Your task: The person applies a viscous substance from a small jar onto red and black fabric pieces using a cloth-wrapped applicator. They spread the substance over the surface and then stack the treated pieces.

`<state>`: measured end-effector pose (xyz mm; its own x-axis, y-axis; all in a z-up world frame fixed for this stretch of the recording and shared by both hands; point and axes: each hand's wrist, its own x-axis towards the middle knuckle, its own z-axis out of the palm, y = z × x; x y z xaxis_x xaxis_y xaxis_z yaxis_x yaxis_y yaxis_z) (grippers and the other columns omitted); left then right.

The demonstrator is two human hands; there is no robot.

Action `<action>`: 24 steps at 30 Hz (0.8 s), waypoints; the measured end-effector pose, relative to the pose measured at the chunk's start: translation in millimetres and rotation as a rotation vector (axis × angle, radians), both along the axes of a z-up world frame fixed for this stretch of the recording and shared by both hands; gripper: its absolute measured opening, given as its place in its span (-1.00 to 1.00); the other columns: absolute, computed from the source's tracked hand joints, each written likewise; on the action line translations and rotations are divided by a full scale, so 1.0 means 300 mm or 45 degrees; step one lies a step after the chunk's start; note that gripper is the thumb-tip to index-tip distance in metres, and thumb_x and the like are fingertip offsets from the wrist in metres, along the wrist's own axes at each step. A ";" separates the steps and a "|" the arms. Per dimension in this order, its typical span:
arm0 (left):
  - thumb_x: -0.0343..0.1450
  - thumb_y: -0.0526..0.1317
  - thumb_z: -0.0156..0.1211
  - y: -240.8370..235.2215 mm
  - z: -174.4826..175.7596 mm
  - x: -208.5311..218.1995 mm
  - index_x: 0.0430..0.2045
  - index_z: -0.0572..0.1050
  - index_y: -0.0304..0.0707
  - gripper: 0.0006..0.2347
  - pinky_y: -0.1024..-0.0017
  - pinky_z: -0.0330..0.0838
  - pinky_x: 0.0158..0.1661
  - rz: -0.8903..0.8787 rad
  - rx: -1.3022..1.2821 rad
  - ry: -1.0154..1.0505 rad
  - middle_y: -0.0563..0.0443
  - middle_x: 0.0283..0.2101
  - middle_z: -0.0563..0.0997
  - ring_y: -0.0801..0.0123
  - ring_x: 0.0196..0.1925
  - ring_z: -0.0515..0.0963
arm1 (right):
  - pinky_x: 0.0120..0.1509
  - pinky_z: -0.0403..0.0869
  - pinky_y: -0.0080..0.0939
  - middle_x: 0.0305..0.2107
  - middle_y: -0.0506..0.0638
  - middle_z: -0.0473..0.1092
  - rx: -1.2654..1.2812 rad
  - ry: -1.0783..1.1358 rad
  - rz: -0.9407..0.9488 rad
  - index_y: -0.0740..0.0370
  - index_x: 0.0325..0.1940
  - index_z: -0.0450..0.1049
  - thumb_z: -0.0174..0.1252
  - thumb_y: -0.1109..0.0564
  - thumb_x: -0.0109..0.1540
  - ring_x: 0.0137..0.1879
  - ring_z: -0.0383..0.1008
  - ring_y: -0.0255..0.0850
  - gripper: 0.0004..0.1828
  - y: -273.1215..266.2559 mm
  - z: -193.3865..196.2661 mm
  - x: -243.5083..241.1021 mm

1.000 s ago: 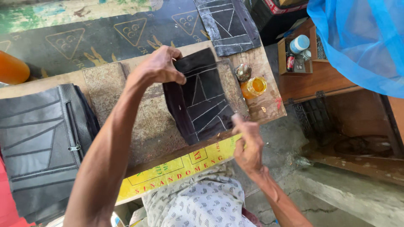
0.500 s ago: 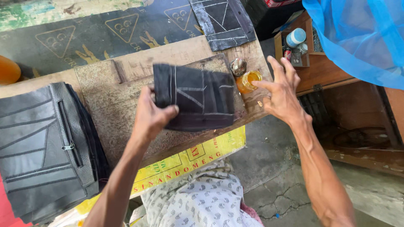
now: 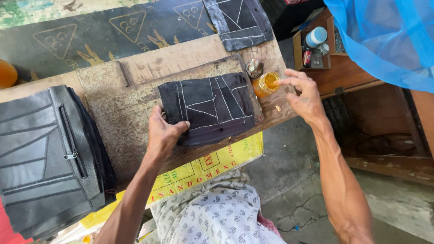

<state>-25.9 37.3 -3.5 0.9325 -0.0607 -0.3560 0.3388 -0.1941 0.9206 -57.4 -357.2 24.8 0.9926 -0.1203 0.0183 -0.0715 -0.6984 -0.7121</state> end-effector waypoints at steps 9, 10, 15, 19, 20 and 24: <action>0.15 -0.44 0.40 -0.022 0.048 -0.021 -0.09 0.34 -0.49 -0.53 0.38 0.57 -0.11 0.005 -0.004 -0.024 -0.21 -0.14 0.61 0.27 -0.16 0.63 | 0.38 0.46 -0.07 0.21 0.10 0.41 -0.056 -0.599 0.020 0.08 -0.07 0.61 -0.02 0.51 0.17 0.33 0.41 -0.03 -0.52 0.208 0.243 -0.140; 0.15 -0.44 0.40 -0.021 0.057 -0.020 -0.08 0.34 -0.47 -0.52 0.38 0.58 -0.10 0.009 -0.035 0.024 -0.20 -0.14 0.61 0.27 -0.16 0.64 | 0.30 0.48 -0.14 0.18 0.09 0.43 0.043 -0.609 -0.101 0.09 -0.01 0.61 -0.04 0.49 0.19 0.24 0.44 -0.10 -0.52 0.245 0.230 -0.167; 0.16 -0.47 0.31 -0.018 0.106 0.010 -0.07 0.28 -0.44 -0.53 0.08 0.58 -0.26 0.162 -0.427 0.509 -0.34 -0.23 0.57 -0.03 -0.32 0.62 | 0.00 0.49 -0.22 -0.08 0.09 0.53 0.382 -0.343 -0.282 0.11 0.05 0.56 -0.07 0.44 0.22 -0.09 0.52 -0.26 -0.54 0.395 0.022 -0.317; 0.17 -0.43 0.41 -0.025 0.105 -0.030 -0.05 0.30 -0.48 -0.50 0.31 0.52 -0.02 -0.055 0.078 -0.232 -0.26 -0.12 0.58 0.10 -0.06 0.63 | 0.26 0.49 -0.15 -0.55 -0.05 0.49 0.769 0.049 -0.102 0.16 0.57 0.10 -0.11 0.44 0.20 -0.06 0.62 -0.22 -0.19 0.427 -0.112 -0.423; 0.18 -0.42 0.42 -0.027 0.103 -0.035 -0.06 0.31 -0.48 -0.51 0.27 0.50 -0.01 -0.054 0.195 -0.266 -0.28 -0.13 0.58 0.07 -0.06 0.62 | 0.24 0.50 -0.14 -0.59 -0.06 0.46 0.839 0.122 -0.080 0.14 0.60 0.00 -0.15 0.44 0.17 -0.11 0.62 -0.20 -0.12 0.427 -0.129 -0.434; 0.17 -0.33 0.42 -0.013 0.093 -0.029 -0.11 0.34 -0.43 -0.54 0.22 0.49 0.02 -0.067 0.317 -0.127 -0.29 -0.12 0.62 0.07 -0.02 0.65 | 0.18 0.50 -0.10 -0.67 -0.09 0.36 0.954 0.288 -0.068 0.07 0.66 -0.26 -0.24 0.46 0.08 -0.19 0.61 -0.16 0.05 0.411 -0.170 -0.418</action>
<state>-34.5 33.5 24.4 0.9616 -0.0323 -0.2727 0.2323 -0.4339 0.8705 -183.0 -233.8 -26.1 0.9549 -0.0687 -0.2888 -0.2913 -0.0291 -0.9562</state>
